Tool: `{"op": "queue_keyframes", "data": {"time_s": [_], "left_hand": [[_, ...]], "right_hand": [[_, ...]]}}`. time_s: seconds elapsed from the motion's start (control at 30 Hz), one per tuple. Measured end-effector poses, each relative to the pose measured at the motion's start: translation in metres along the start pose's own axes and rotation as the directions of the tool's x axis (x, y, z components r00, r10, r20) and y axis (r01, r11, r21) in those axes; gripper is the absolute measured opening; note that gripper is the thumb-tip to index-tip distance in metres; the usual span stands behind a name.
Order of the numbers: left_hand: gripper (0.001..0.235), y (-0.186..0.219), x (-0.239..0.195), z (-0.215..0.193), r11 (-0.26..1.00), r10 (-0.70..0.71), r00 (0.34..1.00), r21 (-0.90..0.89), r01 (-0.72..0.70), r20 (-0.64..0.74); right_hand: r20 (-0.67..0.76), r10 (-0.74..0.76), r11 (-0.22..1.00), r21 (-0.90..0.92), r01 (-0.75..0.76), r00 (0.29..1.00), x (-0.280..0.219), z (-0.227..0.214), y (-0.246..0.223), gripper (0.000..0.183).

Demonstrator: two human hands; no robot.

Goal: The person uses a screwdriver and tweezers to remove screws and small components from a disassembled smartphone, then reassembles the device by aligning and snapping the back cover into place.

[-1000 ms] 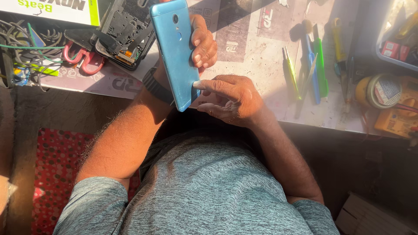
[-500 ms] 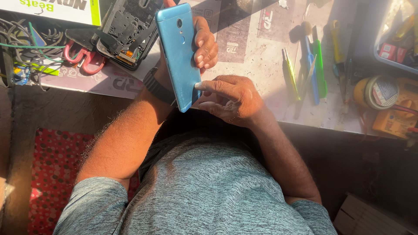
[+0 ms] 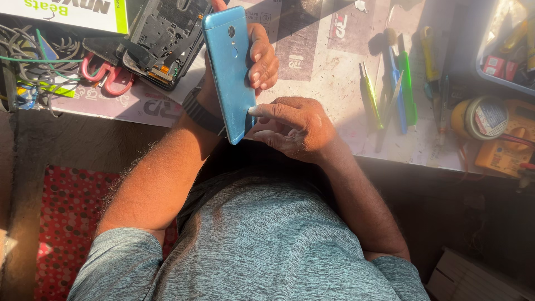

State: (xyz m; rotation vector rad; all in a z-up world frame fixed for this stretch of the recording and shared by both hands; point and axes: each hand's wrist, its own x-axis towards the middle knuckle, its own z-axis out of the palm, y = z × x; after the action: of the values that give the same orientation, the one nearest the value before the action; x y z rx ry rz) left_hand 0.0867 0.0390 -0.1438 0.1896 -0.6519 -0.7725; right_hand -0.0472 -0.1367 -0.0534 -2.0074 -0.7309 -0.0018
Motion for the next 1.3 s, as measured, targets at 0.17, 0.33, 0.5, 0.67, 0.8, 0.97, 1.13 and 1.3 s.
{"op": "queue_keyframes", "data": {"time_s": [0.17, 0.33, 0.5, 0.67, 0.8, 0.97, 1.13, 1.3], "left_hand": [[0.072, -0.001, -0.002, 0.007, 0.998, 0.008, 0.999, 0.069, -0.004, -0.053], [0.062, -0.003, -0.004, 0.021, 0.989, 0.054, 0.983, 0.145, -0.028, -0.175], [0.068, -0.001, 0.0, 0.034, 0.983, 0.04, 0.976, 0.181, 0.0, -0.216], [0.069, 0.0, 0.001, 0.047, 0.973, 0.051, 0.953, 0.231, 0.02, -0.298], [0.07, 0.0, 0.003, 0.055, 0.933, 0.072, 0.933, 0.353, 0.061, -0.353], [0.069, -0.001, 0.005, 0.059, 0.918, 0.081, 0.924, 0.389, 0.078, -0.375], [0.065, -0.001, 0.006, 0.059, 0.916, 0.072, 0.921, 0.39, 0.09, -0.383], [0.067, -0.001, 0.006, 0.061, 0.911, 0.065, 0.921, 0.399, 0.101, -0.383]], "right_hand": [[0.012, 0.009, 1.0, -0.003, -0.009, 1.0, 0.0, 0.0, 0.001, 0.045], [0.004, 0.002, 1.0, -0.018, -0.002, 1.0, 0.002, 0.0, -0.001, 0.044], [-0.001, 0.01, 0.999, -0.032, -0.01, 1.0, 0.002, 0.0, -0.003, 0.042], [-0.002, -0.022, 1.0, -0.018, 0.022, 1.0, 0.002, 0.0, -0.001, 0.042], [0.003, -0.009, 0.998, -0.057, 0.009, 1.0, 0.002, 0.0, 0.0, 0.041], [0.003, -0.017, 0.997, -0.077, 0.017, 1.0, 0.0, 0.001, 0.001, 0.039], [0.01, 0.008, 0.997, -0.082, -0.007, 1.0, 0.001, 0.001, 0.0, 0.038], [0.004, -0.03, 0.995, -0.096, 0.031, 1.0, 0.002, 0.001, -0.001, 0.037]]}}
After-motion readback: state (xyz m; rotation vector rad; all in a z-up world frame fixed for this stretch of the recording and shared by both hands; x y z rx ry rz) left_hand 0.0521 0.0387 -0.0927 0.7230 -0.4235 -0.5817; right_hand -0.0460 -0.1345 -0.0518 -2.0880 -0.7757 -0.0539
